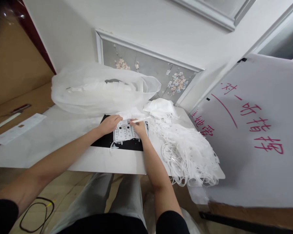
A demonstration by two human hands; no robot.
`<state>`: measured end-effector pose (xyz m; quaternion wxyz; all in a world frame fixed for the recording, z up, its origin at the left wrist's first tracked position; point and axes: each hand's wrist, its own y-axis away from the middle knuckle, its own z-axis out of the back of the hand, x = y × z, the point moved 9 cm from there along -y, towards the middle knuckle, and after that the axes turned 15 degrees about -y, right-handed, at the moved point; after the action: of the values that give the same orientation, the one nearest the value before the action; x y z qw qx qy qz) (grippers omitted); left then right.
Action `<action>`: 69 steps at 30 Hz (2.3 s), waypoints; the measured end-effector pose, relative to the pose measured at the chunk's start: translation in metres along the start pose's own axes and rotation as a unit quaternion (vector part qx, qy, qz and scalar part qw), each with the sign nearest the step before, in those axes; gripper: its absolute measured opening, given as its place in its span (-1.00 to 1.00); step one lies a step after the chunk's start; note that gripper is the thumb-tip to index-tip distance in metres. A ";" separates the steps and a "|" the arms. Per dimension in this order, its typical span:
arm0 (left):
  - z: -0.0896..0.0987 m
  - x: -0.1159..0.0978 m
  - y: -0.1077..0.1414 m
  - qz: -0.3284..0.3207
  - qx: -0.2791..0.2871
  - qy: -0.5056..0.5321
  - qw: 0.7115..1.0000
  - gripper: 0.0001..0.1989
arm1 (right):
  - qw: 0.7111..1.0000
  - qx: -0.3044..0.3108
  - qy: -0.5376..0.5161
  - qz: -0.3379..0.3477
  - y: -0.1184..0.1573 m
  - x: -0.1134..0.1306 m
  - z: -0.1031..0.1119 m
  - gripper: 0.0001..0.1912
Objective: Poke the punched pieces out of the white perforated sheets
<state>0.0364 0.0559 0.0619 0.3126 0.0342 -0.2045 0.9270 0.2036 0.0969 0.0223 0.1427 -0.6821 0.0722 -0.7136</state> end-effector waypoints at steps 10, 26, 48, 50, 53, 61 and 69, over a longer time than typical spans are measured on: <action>-0.036 -0.022 0.037 -0.112 0.307 0.187 0.926 -0.02 | 0.998 0.065 0.002 0.023 0.051 0.039 -0.025 -0.73; -0.028 -0.012 0.037 -0.098 0.342 0.267 0.896 -0.05 | 0.995 0.094 0.023 -0.012 0.088 0.029 -0.054 -0.76; -0.043 -0.008 0.035 -0.123 0.314 0.283 0.898 -0.10 | 0.932 0.209 0.257 0.148 0.104 0.055 -0.080 -0.76; -0.040 -0.008 0.033 -0.122 0.310 0.287 0.898 -0.08 | 0.898 0.231 0.328 0.182 0.109 0.058 -0.087 -0.74; -0.038 -0.007 0.032 -0.105 0.309 0.289 0.900 -0.03 | 0.856 0.244 0.405 0.210 0.112 0.059 -0.094 -0.73; -0.045 -0.008 0.028 -0.096 0.312 0.283 0.902 -0.02 | 0.876 0.181 0.401 0.198 0.109 0.062 -0.092 -0.75; -0.042 -0.011 0.027 -0.111 0.306 0.273 0.905 -0.06 | 0.955 0.050 0.266 0.122 0.091 0.061 -0.056 -0.71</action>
<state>0.0321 0.0472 0.0120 0.4310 -0.1037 0.1875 0.8765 0.1554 -0.0128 0.0503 0.2383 -0.4452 0.1540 -0.8493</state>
